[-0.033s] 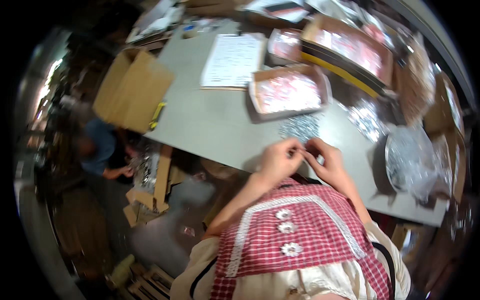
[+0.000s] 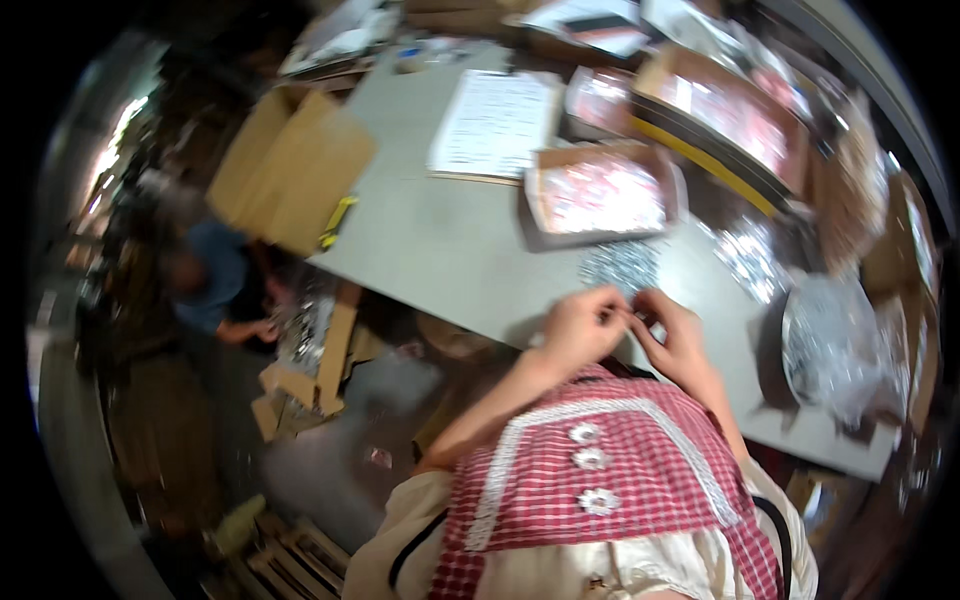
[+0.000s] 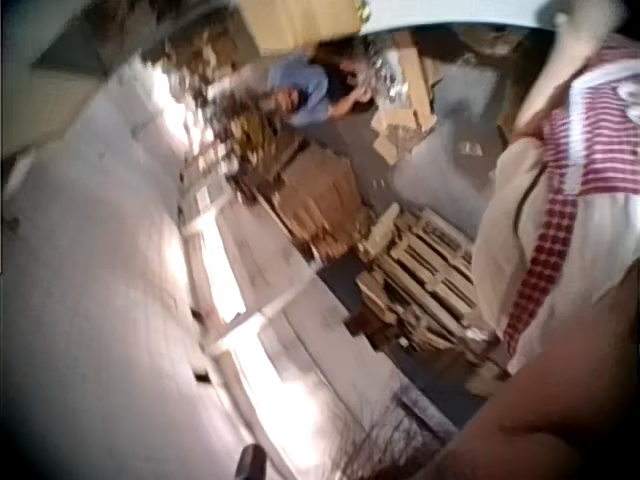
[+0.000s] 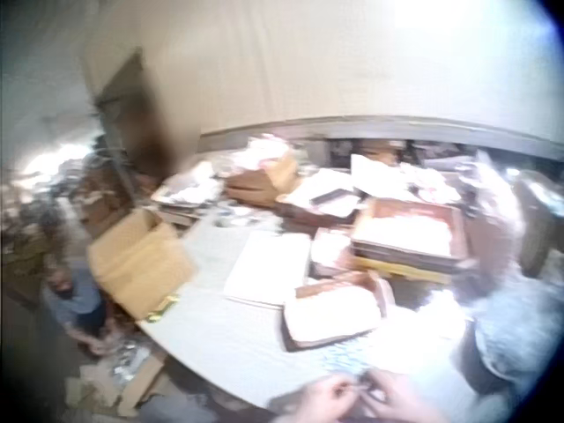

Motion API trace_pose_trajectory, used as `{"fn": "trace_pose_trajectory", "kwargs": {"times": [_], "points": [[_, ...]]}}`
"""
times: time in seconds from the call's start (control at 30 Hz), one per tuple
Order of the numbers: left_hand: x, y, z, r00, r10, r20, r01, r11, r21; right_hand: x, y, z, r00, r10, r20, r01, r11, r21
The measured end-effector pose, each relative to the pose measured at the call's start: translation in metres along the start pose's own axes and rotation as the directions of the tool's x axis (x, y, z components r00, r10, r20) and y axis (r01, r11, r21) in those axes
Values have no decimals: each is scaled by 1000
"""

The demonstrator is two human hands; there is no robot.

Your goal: The person sorts small metal parts on a table, places them into a plastic bag, and then retrieves a cardboard box from a pile to place the bag inside.

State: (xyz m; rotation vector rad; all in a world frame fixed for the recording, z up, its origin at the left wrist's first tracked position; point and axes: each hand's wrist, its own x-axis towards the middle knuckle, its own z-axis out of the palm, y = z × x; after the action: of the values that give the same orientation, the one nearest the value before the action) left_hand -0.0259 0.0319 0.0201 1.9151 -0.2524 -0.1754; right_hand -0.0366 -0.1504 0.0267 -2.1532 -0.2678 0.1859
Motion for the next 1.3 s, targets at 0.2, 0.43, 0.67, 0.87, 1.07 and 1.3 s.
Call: {"fn": "trace_pose_trajectory", "kwargs": {"times": [0.2, 0.43, 0.67, 0.87, 1.07, 1.3], "points": [[9, -7, 12, 992, 73, -107, -67, 996, 61, -2, 8, -1, 971, -230, -65, 213, 956, -200], [0, -16, 15, 980, 130, -153, -108, 983, 149, 3, 2, 5, 992, -124, -29, 121, 990, -76], [0, -10, 9, 985, 139, -99, -129, 987, 94, 1, 11, 0, 998, 52, 38, -56, 992, 115], [-1, -17, 13, 987, 136, -86, -129, 988, 88, -5, 1, -1, 978, 157, 135, -195, 914, 356], [-2, 3, 11, 979, 180, -96, -162, 972, 173, -11, 14, -4, 995, 12, -103, -12, 1000, -2], [-2, 6, 3, 941, 337, -34, -293, 859, 420, 2, 9, -4, 971, 171, -166, -158, 984, 88]]}}
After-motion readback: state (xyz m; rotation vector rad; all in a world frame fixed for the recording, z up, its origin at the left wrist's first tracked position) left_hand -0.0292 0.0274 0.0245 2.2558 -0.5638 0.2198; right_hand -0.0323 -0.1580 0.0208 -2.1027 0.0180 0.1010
